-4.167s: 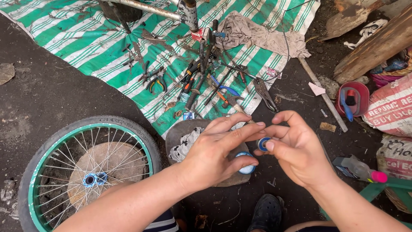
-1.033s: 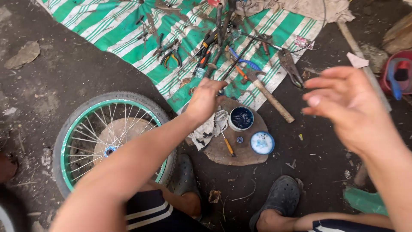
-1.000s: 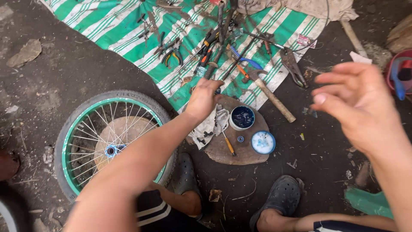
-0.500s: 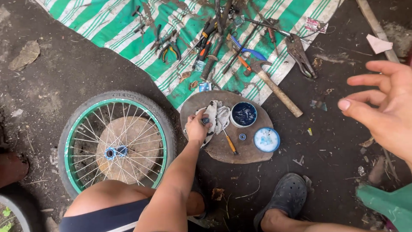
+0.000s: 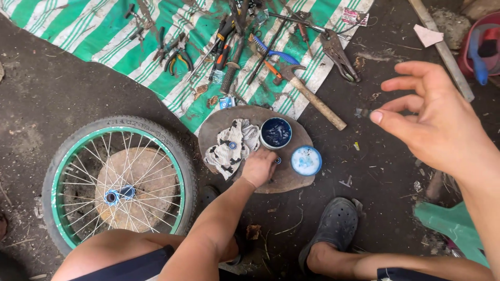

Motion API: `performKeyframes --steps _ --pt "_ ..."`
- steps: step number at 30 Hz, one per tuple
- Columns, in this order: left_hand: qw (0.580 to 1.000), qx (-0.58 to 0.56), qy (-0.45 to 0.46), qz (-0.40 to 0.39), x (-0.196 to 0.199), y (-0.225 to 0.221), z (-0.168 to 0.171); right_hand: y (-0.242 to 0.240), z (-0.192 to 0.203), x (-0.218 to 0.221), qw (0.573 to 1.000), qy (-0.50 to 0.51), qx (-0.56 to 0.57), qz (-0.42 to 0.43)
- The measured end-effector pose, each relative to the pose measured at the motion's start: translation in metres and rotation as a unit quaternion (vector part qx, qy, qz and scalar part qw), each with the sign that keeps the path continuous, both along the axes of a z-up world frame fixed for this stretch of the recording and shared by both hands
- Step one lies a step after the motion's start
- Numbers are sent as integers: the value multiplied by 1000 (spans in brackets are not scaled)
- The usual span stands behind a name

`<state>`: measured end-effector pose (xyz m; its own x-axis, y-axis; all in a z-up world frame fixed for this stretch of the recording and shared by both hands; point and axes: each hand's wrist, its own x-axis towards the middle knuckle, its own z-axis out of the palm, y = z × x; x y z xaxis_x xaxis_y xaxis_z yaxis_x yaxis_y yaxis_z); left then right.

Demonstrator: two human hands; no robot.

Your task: The person is applying blue grease to a small ball bearing and using a small tool to work it in.

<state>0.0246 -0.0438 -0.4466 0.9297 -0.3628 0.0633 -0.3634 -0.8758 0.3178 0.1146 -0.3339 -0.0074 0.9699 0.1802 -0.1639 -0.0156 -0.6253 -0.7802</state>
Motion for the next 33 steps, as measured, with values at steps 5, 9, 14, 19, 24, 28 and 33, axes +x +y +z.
performKeyframes --steps 5,9,14,19,24,28,33 --pt "997 30 -60 -28 -4 -15 -18 4 9 -3 999 21 -47 -9" --pt "997 67 -22 -26 -4 -13 -24 10 15 -4 995 43 -87 -15" --pt "997 75 13 -21 -3 -15 -20 16 13 -4 994 45 -100 -8" --pt "997 78 25 -16 2 -19 -22 22 16 -5 992 72 -101 -16" --pt "990 60 45 -117 9 -11 -2 7 -12 2 998 24 -46 -18" --pt "966 63 95 -232 45 26 135 34 -11 13 985 107 -115 -67" --pt "988 -123 -4 -90 66 90 254 58 -112 11 941 148 -178 249"
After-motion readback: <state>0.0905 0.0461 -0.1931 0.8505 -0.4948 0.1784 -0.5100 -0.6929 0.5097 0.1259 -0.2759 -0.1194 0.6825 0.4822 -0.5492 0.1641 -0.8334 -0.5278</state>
